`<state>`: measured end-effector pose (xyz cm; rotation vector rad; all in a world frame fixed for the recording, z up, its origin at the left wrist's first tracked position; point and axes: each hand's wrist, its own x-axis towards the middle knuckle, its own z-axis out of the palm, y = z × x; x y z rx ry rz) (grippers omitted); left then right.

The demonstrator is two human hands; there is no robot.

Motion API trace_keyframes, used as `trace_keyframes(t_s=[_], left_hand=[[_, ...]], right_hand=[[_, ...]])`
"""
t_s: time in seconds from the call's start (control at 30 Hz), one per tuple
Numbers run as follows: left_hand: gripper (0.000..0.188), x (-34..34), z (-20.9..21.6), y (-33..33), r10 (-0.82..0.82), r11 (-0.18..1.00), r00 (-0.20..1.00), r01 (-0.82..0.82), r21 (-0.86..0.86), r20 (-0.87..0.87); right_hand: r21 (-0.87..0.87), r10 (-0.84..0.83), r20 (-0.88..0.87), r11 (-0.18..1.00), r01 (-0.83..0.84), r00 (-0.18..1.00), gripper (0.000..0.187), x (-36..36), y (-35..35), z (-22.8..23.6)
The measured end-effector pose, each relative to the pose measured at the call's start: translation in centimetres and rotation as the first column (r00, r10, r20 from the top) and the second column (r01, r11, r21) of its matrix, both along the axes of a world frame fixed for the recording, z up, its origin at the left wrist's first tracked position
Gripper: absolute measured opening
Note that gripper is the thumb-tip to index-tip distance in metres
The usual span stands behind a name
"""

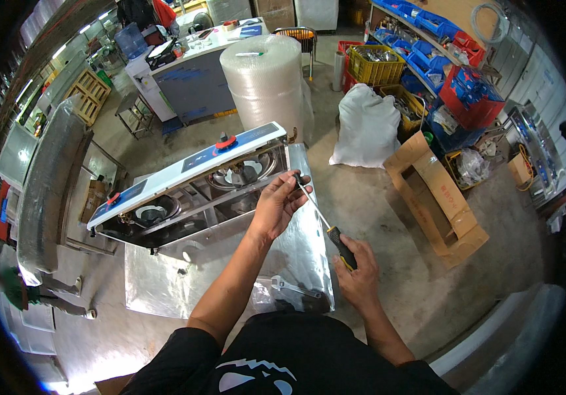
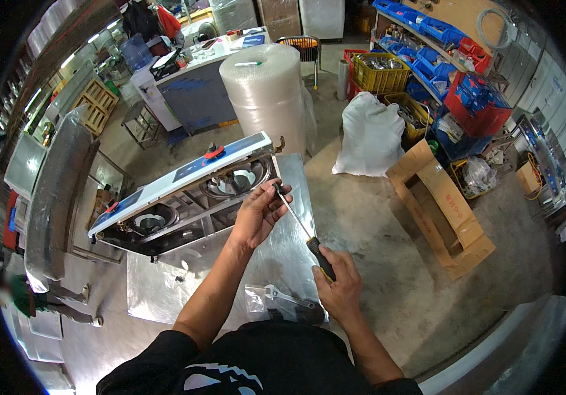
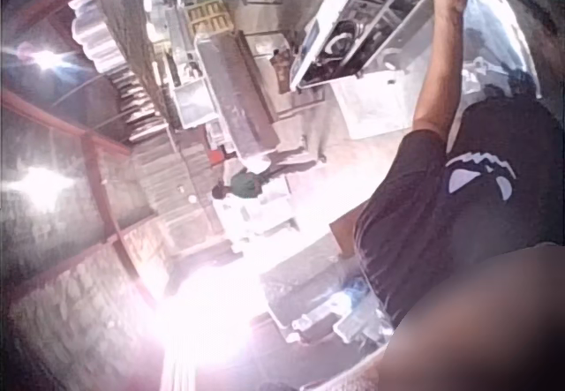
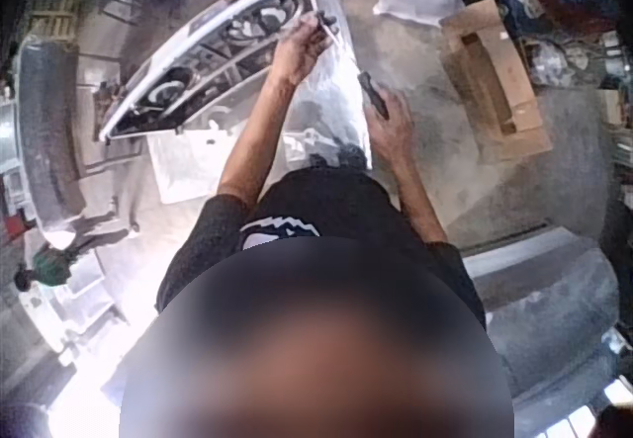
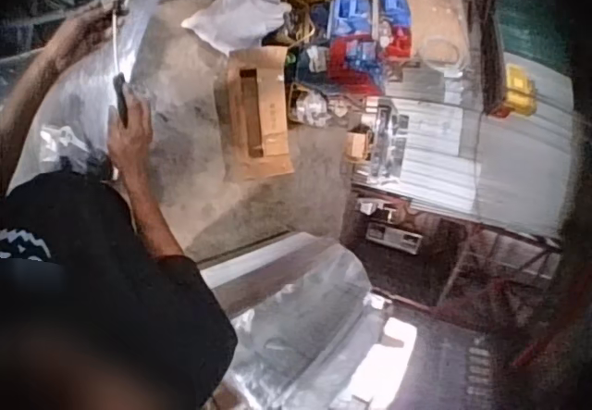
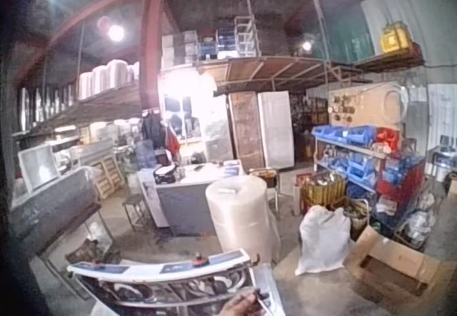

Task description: The person uses a screwdriver to tighten screws on the underside of a two-burner gas stove, then flips it upright and places it on the floor. The person also briefly handles a plastic bag and a wrench.

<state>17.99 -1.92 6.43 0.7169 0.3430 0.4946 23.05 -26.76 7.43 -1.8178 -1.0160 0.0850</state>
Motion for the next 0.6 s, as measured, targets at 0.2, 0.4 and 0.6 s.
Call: trace_keyframes(t_s=[0.2,0.4,0.6], left_hand=[[0.027,0.4,-0.6,1.4,0.008,0.999,1.000,-0.008,0.032,-0.008],[0.026,0.9,-1.2,2.0,0.001,0.998,0.999,0.002,0.069,-0.042],[0.026,1.2,-1.3,2.5,0.003,1.000,1.000,-0.003,-0.001,0.022]], right_hand=[[-0.012,-0.007,-0.041,1.000,0.007,0.999,0.042,0.9,1.3,0.1],[-0.026,-0.031,-0.025,0.999,0.030,0.999,0.040,0.7,2.0,0.8],[-0.003,-0.035,0.051,0.999,0.036,0.998,0.044,0.7,3.0,0.7]])
